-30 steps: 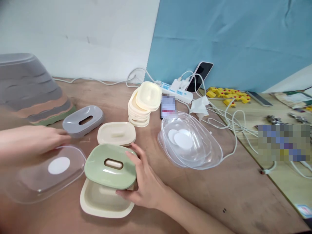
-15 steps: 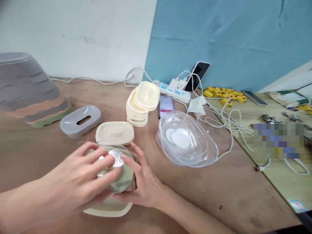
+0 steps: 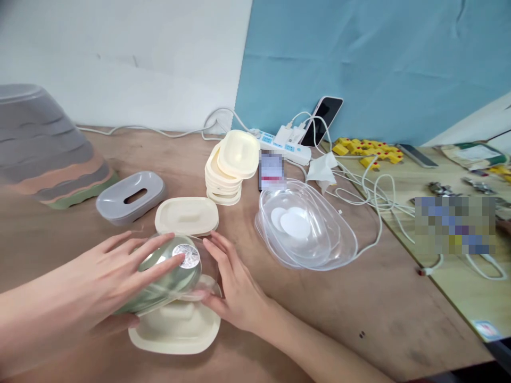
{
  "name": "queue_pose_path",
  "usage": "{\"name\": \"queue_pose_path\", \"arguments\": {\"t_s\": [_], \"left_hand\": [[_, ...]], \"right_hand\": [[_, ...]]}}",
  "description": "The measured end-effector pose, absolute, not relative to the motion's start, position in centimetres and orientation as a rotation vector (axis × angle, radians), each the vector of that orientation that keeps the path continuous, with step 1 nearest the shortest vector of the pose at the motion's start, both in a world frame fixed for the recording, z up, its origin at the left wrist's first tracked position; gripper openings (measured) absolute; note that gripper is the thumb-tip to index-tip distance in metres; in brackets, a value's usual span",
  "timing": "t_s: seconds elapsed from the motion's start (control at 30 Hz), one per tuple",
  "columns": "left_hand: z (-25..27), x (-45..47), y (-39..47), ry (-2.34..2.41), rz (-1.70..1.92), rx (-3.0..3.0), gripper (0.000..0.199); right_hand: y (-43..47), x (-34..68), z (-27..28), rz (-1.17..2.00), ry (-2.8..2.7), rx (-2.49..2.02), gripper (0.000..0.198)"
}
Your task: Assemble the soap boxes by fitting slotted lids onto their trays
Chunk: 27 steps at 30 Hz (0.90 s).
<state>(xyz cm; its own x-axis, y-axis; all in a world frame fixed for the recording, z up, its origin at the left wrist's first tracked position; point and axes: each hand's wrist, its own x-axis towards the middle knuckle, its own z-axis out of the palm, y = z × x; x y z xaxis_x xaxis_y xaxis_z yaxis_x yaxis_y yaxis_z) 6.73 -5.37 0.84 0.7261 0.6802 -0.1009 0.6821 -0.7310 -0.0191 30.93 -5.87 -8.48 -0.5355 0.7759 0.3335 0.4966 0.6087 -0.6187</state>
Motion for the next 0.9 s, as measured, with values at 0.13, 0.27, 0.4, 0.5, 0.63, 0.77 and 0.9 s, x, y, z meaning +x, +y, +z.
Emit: {"name": "queue_pose_path", "arguments": {"t_s": [0.13, 0.27, 0.4, 0.5, 0.63, 0.77, 0.9], "left_hand": [[1.6, 6.7, -5.1, 1.099, -0.132, 3.001, 0.067], [1.9, 7.0, -4.5, 1.066, -0.020, 3.069, 0.041], [1.9, 7.1, -4.3, 1.136, -0.047, 2.985, 0.030], [2.0, 6.9, -4.3, 1.174, -0.073, 2.945, 0.039], [2.2, 6.7, -4.4, 1.195, -0.094, 2.980, 0.056], [2.2, 6.7, -4.9, 1.268, -0.011, 3.061, 0.067], [1.9, 6.6, -6.2, 1.400, -0.061, 3.119, 0.073]], "right_hand": [[-5.9, 30.9, -8.5, 0.627, -2.247, -1.018, 0.075], [-6.0, 31.0, -8.3, 0.638, -2.259, -1.024, 0.073], [-6.0, 30.9, -8.4, 0.644, -2.264, -1.030, 0.071], [-6.0, 30.9, -8.3, 0.621, -2.261, -1.027, 0.071], [-6.0, 30.8, -8.2, 0.604, -2.262, -1.036, 0.071], [-6.1, 30.8, -8.1, 0.621, -2.264, -1.049, 0.069], [-6.0, 30.9, -8.1, 0.629, -2.267, -1.062, 0.069]]}}
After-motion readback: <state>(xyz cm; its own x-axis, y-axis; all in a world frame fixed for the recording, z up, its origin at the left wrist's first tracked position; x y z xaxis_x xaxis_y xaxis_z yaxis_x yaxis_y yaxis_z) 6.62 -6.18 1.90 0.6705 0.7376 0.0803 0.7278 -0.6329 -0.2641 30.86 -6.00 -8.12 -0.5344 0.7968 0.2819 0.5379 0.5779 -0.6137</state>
